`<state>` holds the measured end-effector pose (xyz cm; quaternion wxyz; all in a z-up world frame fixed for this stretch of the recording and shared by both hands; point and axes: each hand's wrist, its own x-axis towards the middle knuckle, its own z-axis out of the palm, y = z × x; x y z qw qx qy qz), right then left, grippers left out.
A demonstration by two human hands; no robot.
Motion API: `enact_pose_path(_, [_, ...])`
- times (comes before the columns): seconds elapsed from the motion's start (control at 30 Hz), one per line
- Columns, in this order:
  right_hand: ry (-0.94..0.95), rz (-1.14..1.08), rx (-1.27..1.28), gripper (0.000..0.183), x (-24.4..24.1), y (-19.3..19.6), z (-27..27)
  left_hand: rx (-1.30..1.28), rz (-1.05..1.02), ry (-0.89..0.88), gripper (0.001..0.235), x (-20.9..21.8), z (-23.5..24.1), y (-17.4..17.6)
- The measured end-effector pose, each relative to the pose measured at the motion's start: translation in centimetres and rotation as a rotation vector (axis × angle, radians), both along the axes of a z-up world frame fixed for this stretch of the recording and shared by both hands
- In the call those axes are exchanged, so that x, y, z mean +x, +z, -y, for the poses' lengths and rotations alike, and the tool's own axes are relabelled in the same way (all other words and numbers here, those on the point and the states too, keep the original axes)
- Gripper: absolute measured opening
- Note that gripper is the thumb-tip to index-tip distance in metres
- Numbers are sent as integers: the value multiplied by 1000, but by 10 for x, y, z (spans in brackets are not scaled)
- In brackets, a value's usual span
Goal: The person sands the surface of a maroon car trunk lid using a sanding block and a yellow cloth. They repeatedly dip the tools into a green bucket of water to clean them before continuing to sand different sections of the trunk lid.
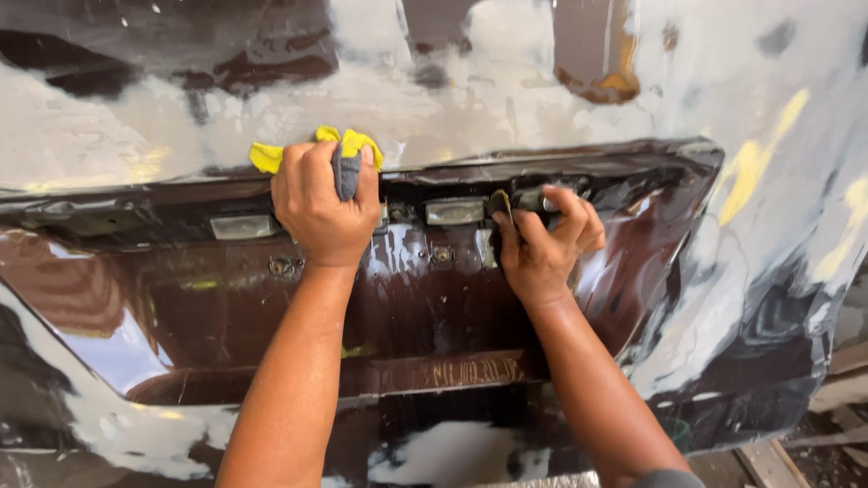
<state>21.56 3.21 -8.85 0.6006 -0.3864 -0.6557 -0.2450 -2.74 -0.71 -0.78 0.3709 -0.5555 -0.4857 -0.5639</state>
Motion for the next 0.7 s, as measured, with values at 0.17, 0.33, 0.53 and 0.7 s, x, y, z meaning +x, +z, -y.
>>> enact_pose_path(0.17, [31, -76, -29, 20, -5, 31, -4, -1, -14, 4, 29, -3, -2, 0])
enact_pose_path(0.33, [16, -24, 7, 20, 0, 11, -3, 11, -1, 3, 30, 0, -1, 1])
enact_pose_path(0.53, [13, 71, -18, 20, 6, 5, -4, 11, -5, -2, 29, 1, -2, 2])
enact_pose_path(0.7, [60, 2, -43, 20, 0, -5, -6, -4, -16, 18, 30, -1, -3, -1])
